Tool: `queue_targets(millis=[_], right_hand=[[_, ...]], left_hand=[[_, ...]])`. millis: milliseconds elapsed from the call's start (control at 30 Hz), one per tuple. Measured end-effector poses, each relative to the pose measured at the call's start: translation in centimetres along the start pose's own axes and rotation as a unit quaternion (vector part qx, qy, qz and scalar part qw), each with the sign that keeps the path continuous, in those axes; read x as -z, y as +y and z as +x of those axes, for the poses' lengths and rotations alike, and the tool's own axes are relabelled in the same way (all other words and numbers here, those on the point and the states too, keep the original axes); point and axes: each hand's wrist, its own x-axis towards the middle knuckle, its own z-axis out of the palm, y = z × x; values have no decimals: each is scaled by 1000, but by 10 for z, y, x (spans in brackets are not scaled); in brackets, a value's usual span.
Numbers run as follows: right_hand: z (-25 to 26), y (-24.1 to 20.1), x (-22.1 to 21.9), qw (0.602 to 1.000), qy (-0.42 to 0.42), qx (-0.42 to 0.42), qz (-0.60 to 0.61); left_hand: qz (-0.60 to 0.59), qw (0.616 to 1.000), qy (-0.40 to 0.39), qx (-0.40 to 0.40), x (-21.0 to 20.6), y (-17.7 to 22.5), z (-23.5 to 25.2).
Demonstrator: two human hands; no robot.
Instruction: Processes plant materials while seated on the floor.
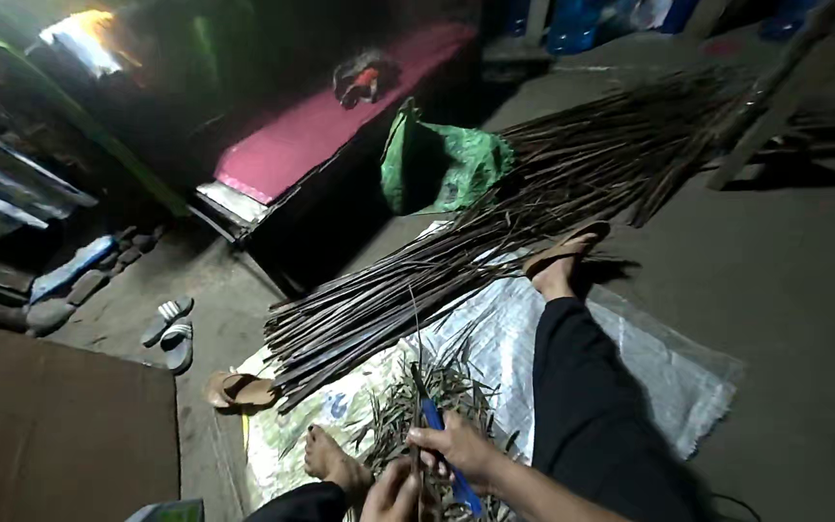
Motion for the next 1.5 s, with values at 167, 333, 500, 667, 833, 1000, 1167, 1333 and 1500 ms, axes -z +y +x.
queue_targets(millis=[167,333,500,667,833,1000,1167,1333,1500], right_hand=[[-11,-1,26,997,33,73,-19],[-25,1,49,990,96,98,20],[-34,9,34,985,63,105,-123],[-25,31,21,949,34,198,-243],[-31,32,1,973,43,151,-167],[-30,39,-5,969,80,185,-141],[-26,50,-8,945,134,242,-177],[-20,58,-6,933,148,267,-193],[-20,58,-5,934,158,269,-175]], left_hand=[[-8,999,45,-3,-20,10,52],[-101,994,45,18,-23,3,44],[-128,991,46,12,-22,-6,40],[-134,988,79,-24,-32,-12,44],[-151,985,73,-46,-34,-6,50],[-132,985,89,-62,-40,-8,54],[-141,985,90,-45,-44,-8,54],[-160,983,82,-30,-45,-9,55],[-158,985,68,-16,-47,-9,57]])
